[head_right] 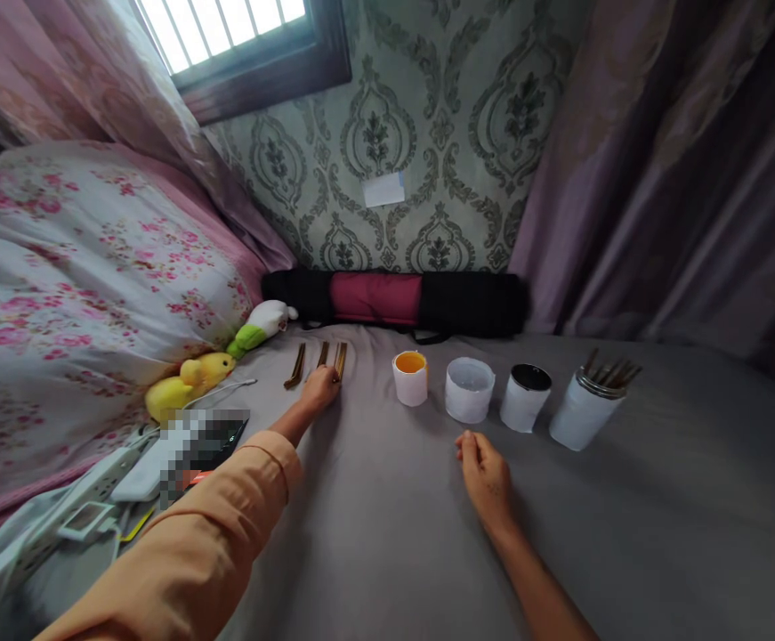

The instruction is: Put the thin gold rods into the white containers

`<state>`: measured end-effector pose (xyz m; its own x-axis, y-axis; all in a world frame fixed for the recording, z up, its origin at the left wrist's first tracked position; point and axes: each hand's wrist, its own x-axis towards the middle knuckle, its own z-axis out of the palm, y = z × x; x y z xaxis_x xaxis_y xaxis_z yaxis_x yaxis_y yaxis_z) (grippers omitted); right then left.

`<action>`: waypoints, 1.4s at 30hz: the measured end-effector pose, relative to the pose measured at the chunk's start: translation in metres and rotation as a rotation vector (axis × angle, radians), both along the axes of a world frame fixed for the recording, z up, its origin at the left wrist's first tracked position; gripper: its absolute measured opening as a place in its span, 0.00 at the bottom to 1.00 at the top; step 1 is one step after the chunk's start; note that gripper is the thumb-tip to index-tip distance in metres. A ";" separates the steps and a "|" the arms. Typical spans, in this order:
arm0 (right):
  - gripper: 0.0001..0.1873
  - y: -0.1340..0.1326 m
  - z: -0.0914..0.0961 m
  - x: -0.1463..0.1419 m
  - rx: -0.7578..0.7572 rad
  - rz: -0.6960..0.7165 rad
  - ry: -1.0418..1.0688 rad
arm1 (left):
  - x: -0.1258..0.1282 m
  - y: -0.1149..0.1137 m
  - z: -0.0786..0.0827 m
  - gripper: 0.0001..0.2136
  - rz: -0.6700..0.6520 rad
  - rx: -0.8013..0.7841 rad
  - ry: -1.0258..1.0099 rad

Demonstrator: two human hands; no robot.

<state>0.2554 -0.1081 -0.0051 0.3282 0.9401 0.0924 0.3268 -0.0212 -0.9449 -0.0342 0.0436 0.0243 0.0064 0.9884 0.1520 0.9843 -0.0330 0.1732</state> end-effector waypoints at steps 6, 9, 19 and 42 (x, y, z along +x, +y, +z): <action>0.20 0.000 0.000 0.000 0.012 -0.013 0.016 | -0.003 0.001 -0.005 0.09 -0.013 0.021 -0.016; 0.20 0.000 -0.001 0.000 0.014 -0.009 0.028 | -0.003 -0.001 -0.005 0.09 -0.018 0.029 -0.030; 0.20 0.002 -0.005 0.002 -0.016 -0.013 0.005 | -0.002 -0.007 -0.010 0.09 0.001 0.081 -0.085; 0.22 0.001 0.001 0.000 -0.050 -0.010 0.018 | 0.005 -0.018 -0.026 0.11 0.044 0.209 -0.152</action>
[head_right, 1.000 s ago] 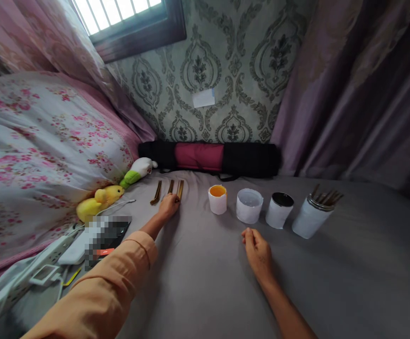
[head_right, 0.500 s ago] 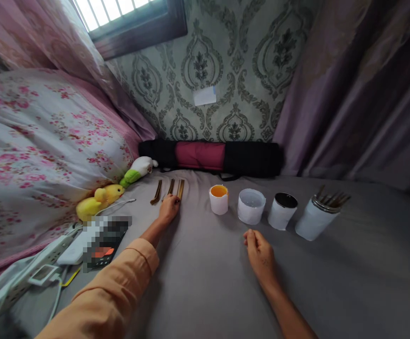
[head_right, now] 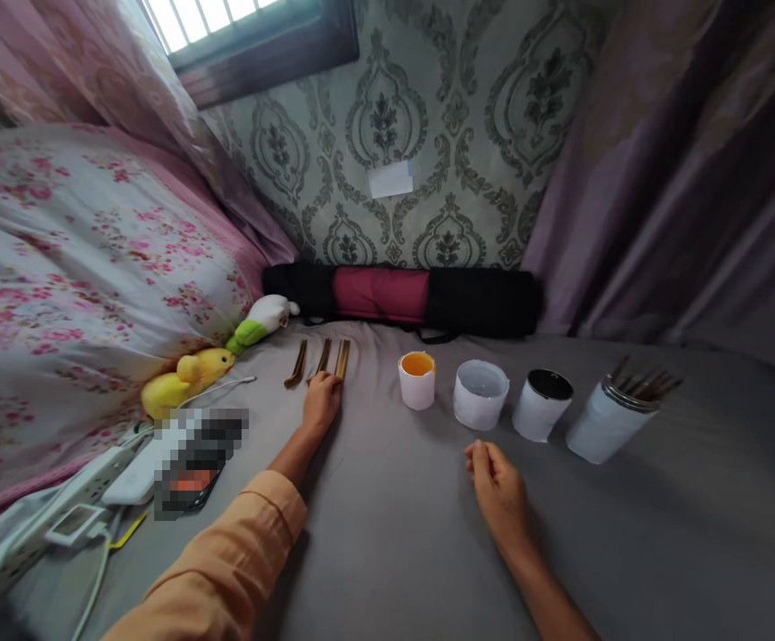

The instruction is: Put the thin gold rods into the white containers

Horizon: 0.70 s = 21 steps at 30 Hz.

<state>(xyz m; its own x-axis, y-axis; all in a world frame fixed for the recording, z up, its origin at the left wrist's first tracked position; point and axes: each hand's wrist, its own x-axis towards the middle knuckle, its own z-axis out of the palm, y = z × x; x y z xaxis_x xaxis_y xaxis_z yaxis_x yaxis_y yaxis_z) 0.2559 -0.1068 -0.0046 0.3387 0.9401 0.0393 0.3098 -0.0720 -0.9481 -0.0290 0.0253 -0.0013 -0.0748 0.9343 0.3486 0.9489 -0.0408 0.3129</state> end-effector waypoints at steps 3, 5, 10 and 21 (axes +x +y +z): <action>0.21 0.000 -0.001 0.001 -0.002 0.013 -0.005 | 0.001 -0.002 -0.001 0.11 0.006 0.001 0.002; 0.21 0.001 -0.003 0.001 -0.001 0.015 -0.015 | 0.002 -0.002 -0.001 0.11 0.005 0.005 0.005; 0.21 0.002 -0.004 0.001 -0.002 0.006 -0.014 | 0.002 -0.004 -0.001 0.12 0.003 0.010 0.010; 0.19 0.002 -0.002 0.001 -0.006 0.014 -0.018 | 0.002 -0.003 -0.003 0.13 0.010 0.019 -0.001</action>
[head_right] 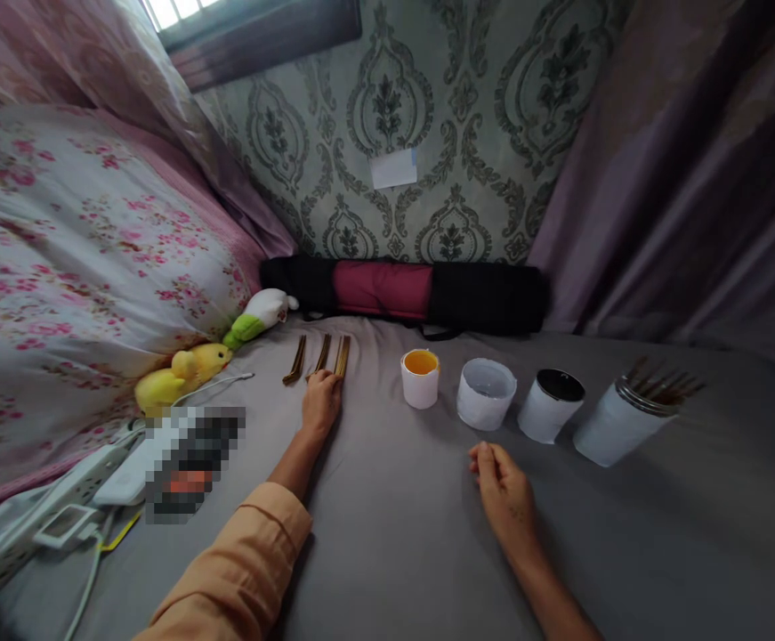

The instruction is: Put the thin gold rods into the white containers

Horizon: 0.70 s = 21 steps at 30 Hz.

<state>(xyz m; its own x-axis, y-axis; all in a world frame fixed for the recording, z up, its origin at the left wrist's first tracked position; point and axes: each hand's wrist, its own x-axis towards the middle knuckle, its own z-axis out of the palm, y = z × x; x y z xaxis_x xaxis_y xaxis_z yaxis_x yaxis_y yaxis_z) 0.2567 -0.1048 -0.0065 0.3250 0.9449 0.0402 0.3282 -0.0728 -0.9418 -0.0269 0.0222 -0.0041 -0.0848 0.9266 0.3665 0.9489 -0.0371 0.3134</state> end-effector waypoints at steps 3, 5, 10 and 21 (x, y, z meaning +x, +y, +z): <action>0.20 0.001 0.000 0.000 -0.005 -0.001 0.007 | 0.000 0.000 0.000 0.13 0.000 0.005 -0.005; 0.19 0.001 0.001 -0.001 -0.010 -0.004 0.007 | -0.001 0.000 0.000 0.13 -0.006 0.016 -0.008; 0.19 0.000 0.005 -0.002 -0.018 -0.008 0.014 | -0.002 0.001 -0.002 0.13 -0.009 0.046 -0.018; 0.19 -0.001 0.005 -0.001 -0.053 0.006 -0.007 | -0.002 0.002 -0.004 0.12 -0.021 0.137 -0.041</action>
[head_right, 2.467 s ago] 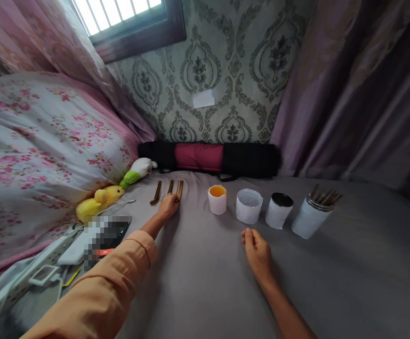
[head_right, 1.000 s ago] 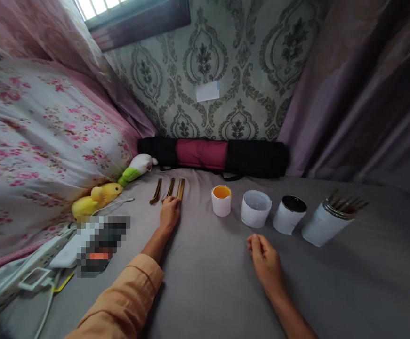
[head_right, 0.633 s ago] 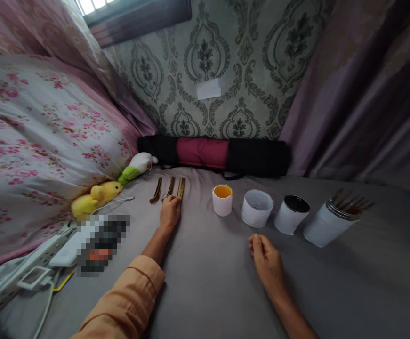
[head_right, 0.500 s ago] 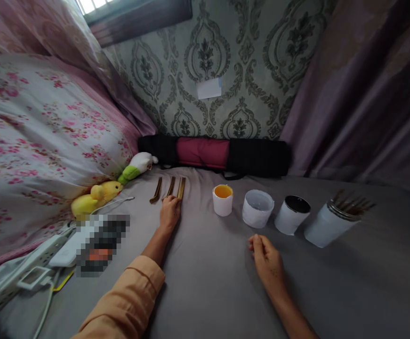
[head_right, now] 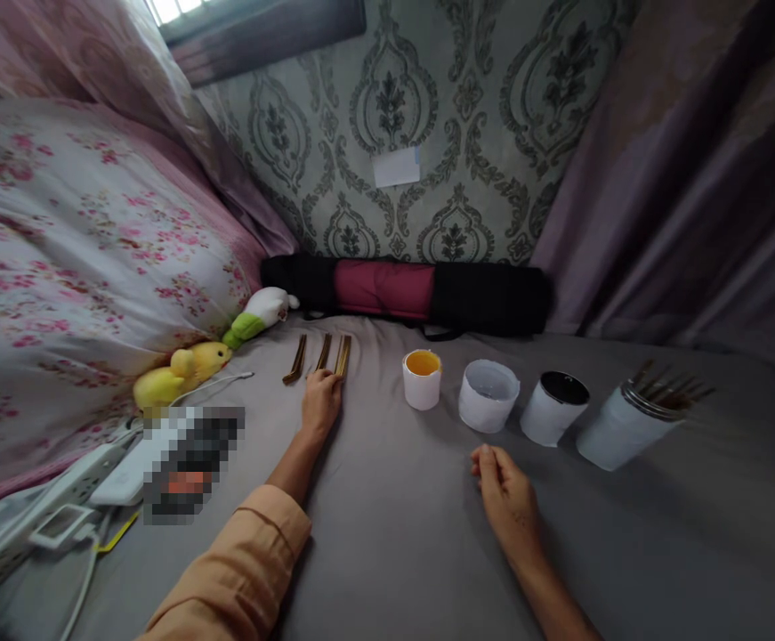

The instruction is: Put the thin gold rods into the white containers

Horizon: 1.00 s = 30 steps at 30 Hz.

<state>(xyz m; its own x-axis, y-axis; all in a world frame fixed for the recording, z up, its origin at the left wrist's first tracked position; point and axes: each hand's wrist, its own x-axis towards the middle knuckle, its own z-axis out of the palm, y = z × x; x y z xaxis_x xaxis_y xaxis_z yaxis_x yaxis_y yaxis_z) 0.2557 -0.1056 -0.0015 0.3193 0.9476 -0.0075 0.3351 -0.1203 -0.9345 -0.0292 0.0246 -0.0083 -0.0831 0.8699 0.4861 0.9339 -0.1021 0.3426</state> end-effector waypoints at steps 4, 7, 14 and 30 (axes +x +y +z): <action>0.19 0.000 0.001 -0.001 0.000 0.003 0.001 | -0.001 0.000 -0.001 0.12 -0.012 0.048 -0.005; 0.19 0.000 0.001 -0.001 0.000 0.000 -0.012 | -0.001 0.001 -0.003 0.12 -0.030 0.045 -0.028; 0.19 0.000 -0.002 0.001 0.013 0.005 -0.009 | -0.002 0.002 -0.005 0.11 -0.097 0.012 -0.091; 0.19 0.000 0.001 0.000 0.020 0.004 0.007 | 0.003 0.000 -0.004 0.10 -0.160 -0.148 -0.301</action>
